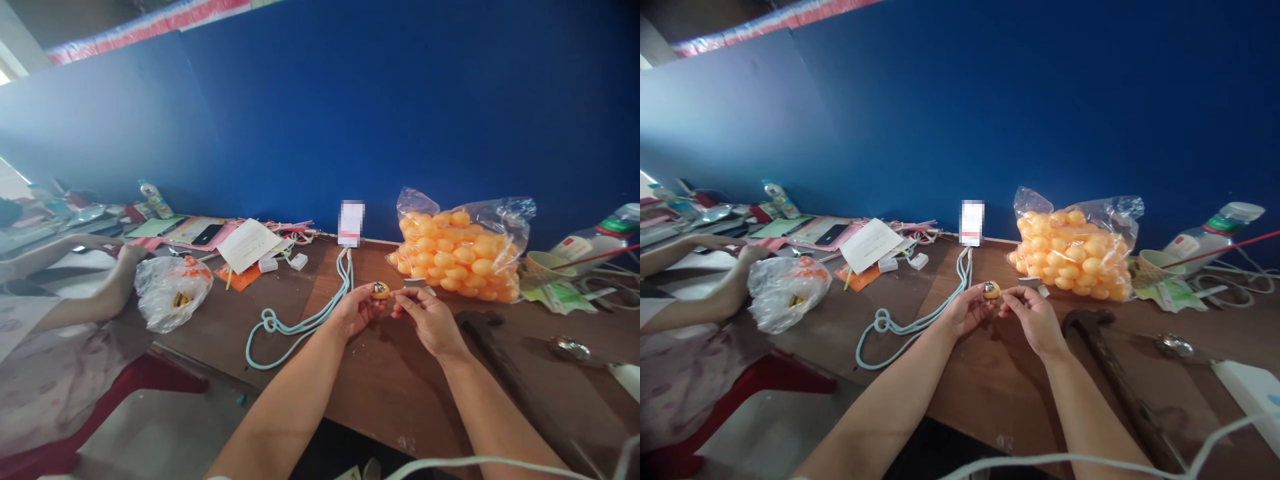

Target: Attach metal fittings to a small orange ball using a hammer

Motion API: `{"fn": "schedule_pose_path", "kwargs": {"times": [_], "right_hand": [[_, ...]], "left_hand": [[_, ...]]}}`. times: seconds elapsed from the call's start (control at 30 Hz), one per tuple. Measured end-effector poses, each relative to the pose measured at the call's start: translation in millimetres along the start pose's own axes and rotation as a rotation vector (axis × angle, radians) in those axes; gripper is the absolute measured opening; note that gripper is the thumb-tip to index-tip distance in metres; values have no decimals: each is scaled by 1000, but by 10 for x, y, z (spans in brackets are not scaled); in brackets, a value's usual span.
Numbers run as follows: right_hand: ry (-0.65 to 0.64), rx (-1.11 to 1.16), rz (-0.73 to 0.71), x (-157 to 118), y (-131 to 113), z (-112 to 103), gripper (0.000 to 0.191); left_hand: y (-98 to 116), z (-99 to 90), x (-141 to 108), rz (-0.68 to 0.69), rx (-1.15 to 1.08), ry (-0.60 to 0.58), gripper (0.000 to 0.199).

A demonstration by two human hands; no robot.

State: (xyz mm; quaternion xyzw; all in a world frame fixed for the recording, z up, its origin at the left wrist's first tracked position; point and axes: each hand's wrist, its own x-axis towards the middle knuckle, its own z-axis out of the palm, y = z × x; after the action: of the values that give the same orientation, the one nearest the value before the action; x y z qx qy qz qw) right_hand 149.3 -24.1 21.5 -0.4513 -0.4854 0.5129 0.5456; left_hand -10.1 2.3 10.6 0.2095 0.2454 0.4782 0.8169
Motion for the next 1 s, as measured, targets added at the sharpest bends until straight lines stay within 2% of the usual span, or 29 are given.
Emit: {"fn": "schedule_pose_path", "kwargs": {"times": [0.37, 0.7, 0.87, 1.0], "right_hand": [[-10, 1, -32, -25, -21, 23, 27], [-34, -24, -50, -25, 17, 23, 22], [-59, 22, -19, -18, 12, 30, 27], [-48, 40, 13, -14, 14, 33, 28]], "left_hand": [[-5, -5, 4, -102, 45, 59, 23], [-35, -2, -6, -10, 76, -35, 24], [-38, 19, -24, 41, 50, -94, 23], [-36, 26, -31, 52, 60, -70, 26]]}}
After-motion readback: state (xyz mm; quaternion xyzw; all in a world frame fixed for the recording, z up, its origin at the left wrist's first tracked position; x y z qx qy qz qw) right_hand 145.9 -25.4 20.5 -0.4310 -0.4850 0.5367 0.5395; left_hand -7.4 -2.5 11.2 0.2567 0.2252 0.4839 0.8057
